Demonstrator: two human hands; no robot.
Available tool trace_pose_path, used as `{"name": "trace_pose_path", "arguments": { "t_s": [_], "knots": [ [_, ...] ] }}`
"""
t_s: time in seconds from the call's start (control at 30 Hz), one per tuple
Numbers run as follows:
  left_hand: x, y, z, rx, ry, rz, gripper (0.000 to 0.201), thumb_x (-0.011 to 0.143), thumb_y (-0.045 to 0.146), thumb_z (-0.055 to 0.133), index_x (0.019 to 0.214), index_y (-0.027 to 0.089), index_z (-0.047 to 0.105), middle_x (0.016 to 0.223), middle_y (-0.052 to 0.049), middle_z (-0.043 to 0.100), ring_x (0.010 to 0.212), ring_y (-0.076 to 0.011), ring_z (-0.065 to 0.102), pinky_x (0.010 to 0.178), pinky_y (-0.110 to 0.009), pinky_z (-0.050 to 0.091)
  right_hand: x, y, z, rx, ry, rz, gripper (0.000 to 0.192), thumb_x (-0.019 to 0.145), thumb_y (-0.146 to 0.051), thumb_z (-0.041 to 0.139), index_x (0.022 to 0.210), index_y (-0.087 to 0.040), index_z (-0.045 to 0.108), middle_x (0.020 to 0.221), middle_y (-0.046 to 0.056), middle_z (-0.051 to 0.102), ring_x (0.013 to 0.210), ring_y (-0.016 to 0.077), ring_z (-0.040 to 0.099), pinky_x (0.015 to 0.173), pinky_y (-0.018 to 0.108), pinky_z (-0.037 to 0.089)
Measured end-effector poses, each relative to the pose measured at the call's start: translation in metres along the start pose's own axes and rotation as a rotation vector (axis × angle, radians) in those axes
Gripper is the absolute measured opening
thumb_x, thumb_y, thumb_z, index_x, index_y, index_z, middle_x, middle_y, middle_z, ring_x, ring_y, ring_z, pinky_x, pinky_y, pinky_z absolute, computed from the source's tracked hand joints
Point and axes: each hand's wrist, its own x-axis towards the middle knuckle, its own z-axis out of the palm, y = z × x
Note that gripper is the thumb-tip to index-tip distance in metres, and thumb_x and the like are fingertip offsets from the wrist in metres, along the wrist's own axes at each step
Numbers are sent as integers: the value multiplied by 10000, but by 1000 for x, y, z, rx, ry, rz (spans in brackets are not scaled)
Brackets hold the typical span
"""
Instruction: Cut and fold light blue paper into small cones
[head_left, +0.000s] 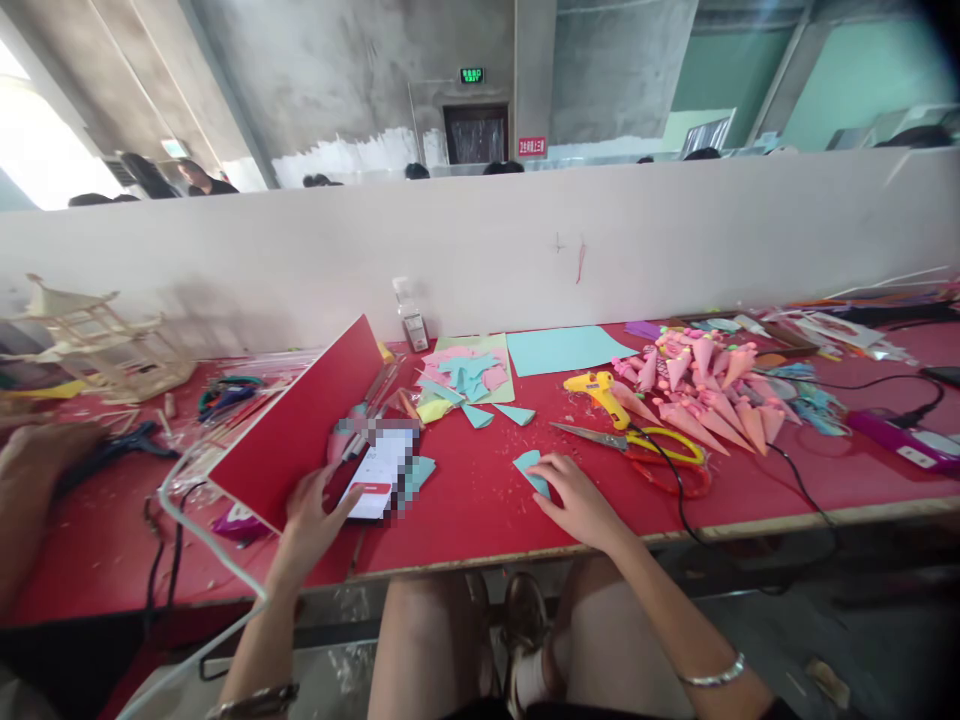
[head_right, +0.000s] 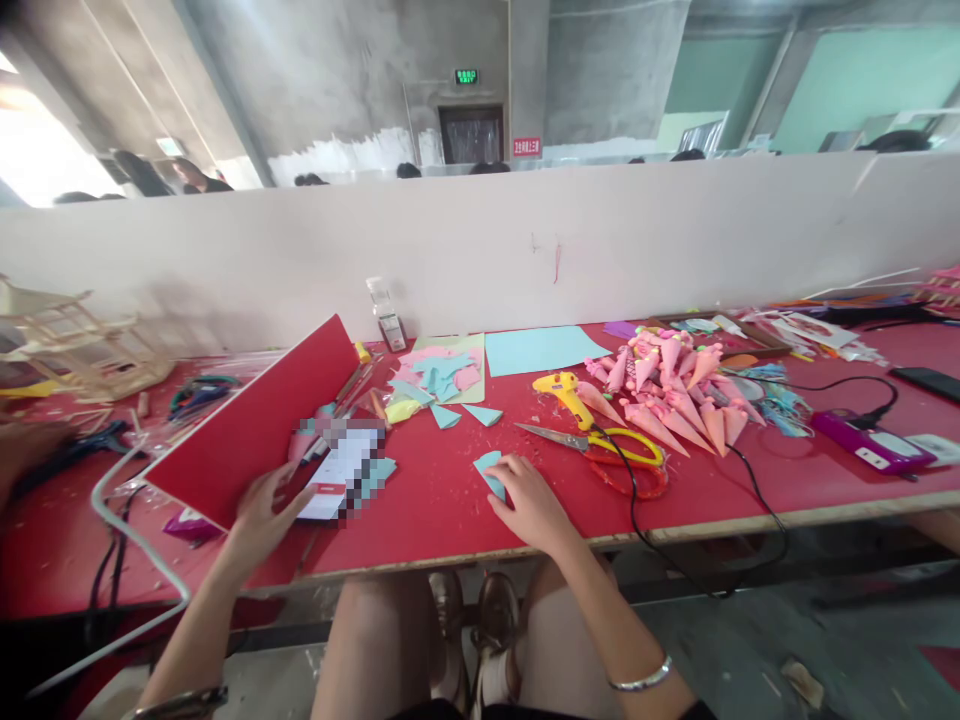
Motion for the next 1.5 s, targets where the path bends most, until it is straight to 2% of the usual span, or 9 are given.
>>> {"name": "trace_pose_path", "arguments": {
  "t_s": [0.1,0.27,0.43,0.73,0.97,1.1,1.2,1.33,1.5],
  "knots": [
    [-11,42,7,75,122,125,431,781,470,430,1113,204,498,1109,-93,514,1064,-265,473,972,-446,310,0,2,2,-27,6,20,363,803,-223,471,1165,-218,452,1087,79,496,1051,208,461,903,376,405],
    [-30,121,53,-128,-295,357,360,797,378,455,1115,211,483,1089,-90,540,1039,-237,480,917,-401,376,1,3,5,-164,24,43,369,804,-249,479,1172,-216,478,1259,129,386,1174,270,364,921,437,385],
    [-31,162,87,-273,-418,387,358,808,339,455,1138,200,464,1065,-94,548,930,-197,539,832,-350,434,2,3,8,-150,48,20,298,812,-221,476,1104,-205,536,1120,105,505,1065,236,448,899,418,406],
    [-18,166,108,-203,-446,383,416,787,335,482,1163,161,442,1099,-135,526,1006,-239,524,850,-387,426,4,-9,9,-45,108,142,420,725,-49,477,1118,-198,488,1084,113,465,1037,226,487,861,378,437],
    [-5,171,119,-269,-452,380,445,763,404,517,1140,170,480,1184,-148,500,1130,-277,435,950,-444,324,15,5,5,175,44,270,521,713,-89,493,1212,-203,391,942,73,555,811,173,572,716,311,471],
    [14,173,128,-373,-488,385,392,742,451,536,1020,175,549,982,-89,612,906,-207,551,804,-334,423,33,14,-3,329,-27,263,379,729,-174,507,1106,-198,492,844,30,595,716,152,564,631,258,445],
    [32,176,133,-446,-485,363,318,755,471,496,743,162,570,660,-6,581,639,-131,521,613,-244,412,59,17,-12,398,-24,248,185,740,-258,509,879,-160,581,740,11,588,667,149,533,575,235,402],
    [60,178,133,-513,-440,336,398,756,497,462,538,165,442,497,50,391,511,-89,388,503,-218,308,101,20,-15,516,-36,240,220,736,-346,515,729,-137,584,636,-10,545,613,132,482,552,225,357],
    [83,173,132,-588,-392,307,393,763,476,455,522,171,401,483,58,353,490,-82,350,496,-220,282,132,27,2,631,-50,216,298,750,-424,499,697,-137,560,594,-22,511,559,105,452,520,212,328]
  ]
}}
